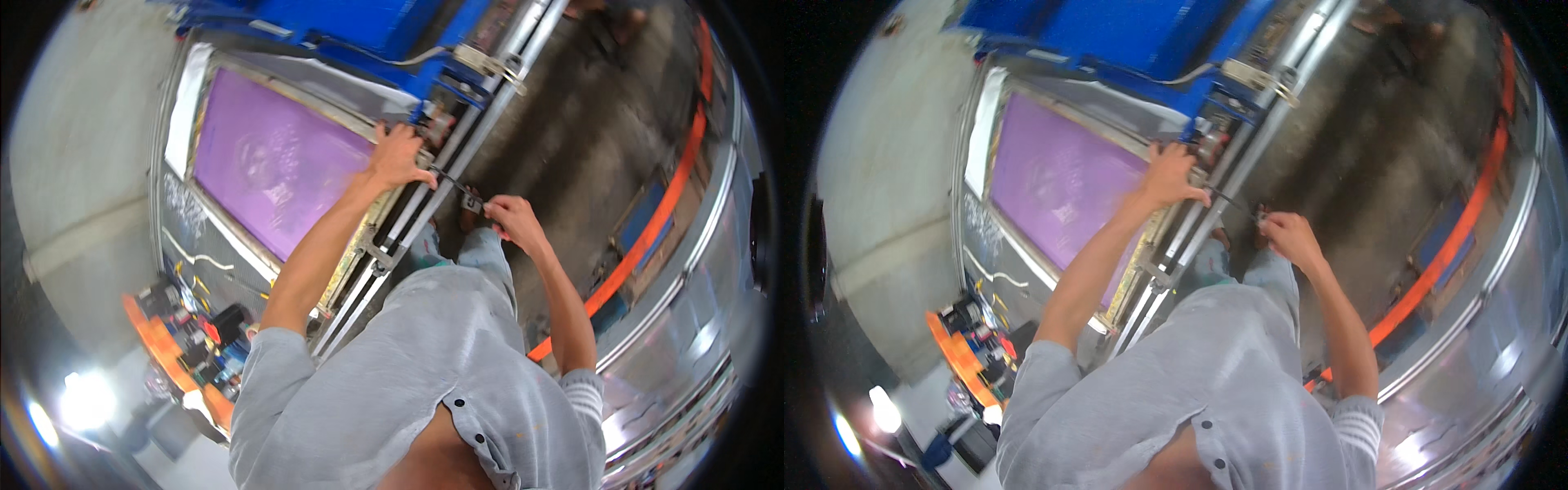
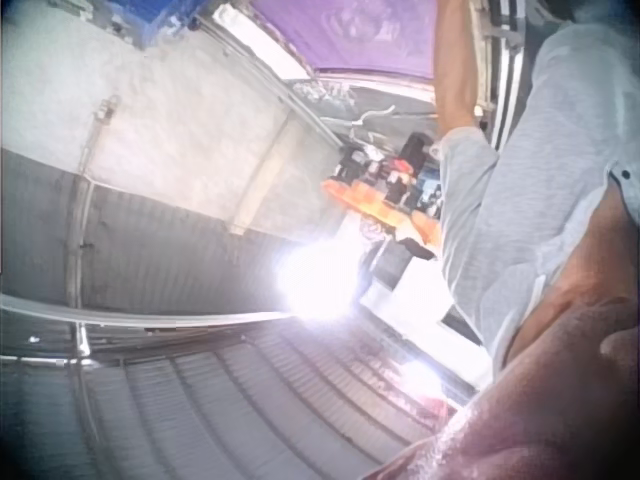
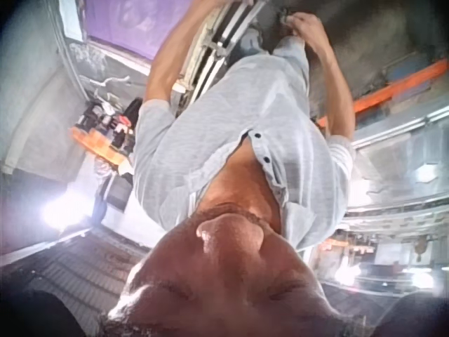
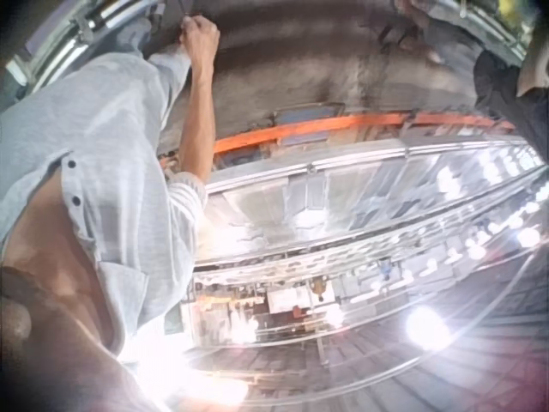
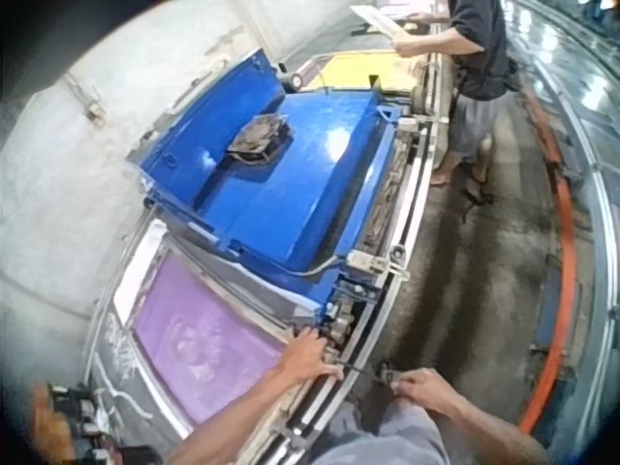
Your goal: The person carries a purple screen-printing frame to a printing station, aligns it over a black t-shirt, and uses a squeegee to apply ink. The person then lifts the frame and moves the printed t-shirt to a conveyor dryer.
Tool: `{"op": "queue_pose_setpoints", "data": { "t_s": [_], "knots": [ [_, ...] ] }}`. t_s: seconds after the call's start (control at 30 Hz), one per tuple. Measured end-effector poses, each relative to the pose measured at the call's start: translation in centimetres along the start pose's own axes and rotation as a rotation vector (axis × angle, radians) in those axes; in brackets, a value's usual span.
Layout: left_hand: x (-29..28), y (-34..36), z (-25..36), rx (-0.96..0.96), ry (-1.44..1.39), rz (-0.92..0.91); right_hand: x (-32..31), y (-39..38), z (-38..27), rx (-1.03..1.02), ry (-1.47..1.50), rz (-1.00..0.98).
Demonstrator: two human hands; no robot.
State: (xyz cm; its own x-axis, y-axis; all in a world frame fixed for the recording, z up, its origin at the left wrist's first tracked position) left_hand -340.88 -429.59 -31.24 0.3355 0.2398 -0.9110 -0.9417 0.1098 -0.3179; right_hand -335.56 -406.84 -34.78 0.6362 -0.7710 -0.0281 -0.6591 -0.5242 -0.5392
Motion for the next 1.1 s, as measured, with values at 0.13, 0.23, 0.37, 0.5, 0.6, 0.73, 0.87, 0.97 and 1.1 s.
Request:
{"op": "queue_pose_setpoints", "data": {
  "t_s": [0.13, 0.23, 0.37, 0.5, 0.6, 0.73, 0.87, 0.97, 1.1],
  "knots": [
    [-1.3, 0.5, 0.9, 0.039, 0.087, 0.005, -1.5, -1.7, 1.2, 0.074, 0.098, -0.007],
    [-3.4, -2.4, 1.2, 0.037, 0.003, 0.209, -2.3, -3.4, -0.2, 0.082, 0.209, -0.001],
    [-5.9, -9.5, -1.2, -0.143, -0.374, 0.595, 1.8, -1.5, -5.9, 0.047, 0.283, -0.041],
    [-2.9, -19.2, -11.1, -0.595, -0.648, 0.878, 8.7, 4.8, -11.3, -0.129, 0.005, -0.221],
    [-1.2, -28.5, -21.7, -1.088, -0.665, 0.853, 12.2, 12.1, -15.1, -0.376, -0.541, -0.226],
    [1.0, -42.6, -32.6, -1.488, -0.479, 1.145, 20.7, 20.4, -24.4, -0.775, -1.067, -0.102],
    [2.2, -45.7, -39.0, -1.605, -0.345, 0.966, 25.3, 26.5, -29.3, -0.833, -1.322, 0.111],
    [2.8, -45.0, -41.4, -1.595, -0.397, 0.827, 26.8, 30.5, -28.7, -0.744, -1.451, 0.06],
    [2.7, -43.9, -42.7, -1.551, -0.405, 0.92, 28.0, 33.0, -27.9, -0.575, -1.5, -0.028]
  ]
}}
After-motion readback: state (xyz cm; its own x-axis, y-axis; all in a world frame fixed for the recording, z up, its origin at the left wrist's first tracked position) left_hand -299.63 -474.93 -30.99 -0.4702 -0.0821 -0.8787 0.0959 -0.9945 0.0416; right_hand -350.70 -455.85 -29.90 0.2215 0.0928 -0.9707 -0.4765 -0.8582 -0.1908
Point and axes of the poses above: each hand's wrist, its own y-axis towards the middle knuckle, its own x-axis out of the palm, z = x × y, the point moved 10 cm from there along y, towards the middle knuckle, and after that the axes turned 11 degrees about -x, right-handed, at the moved point
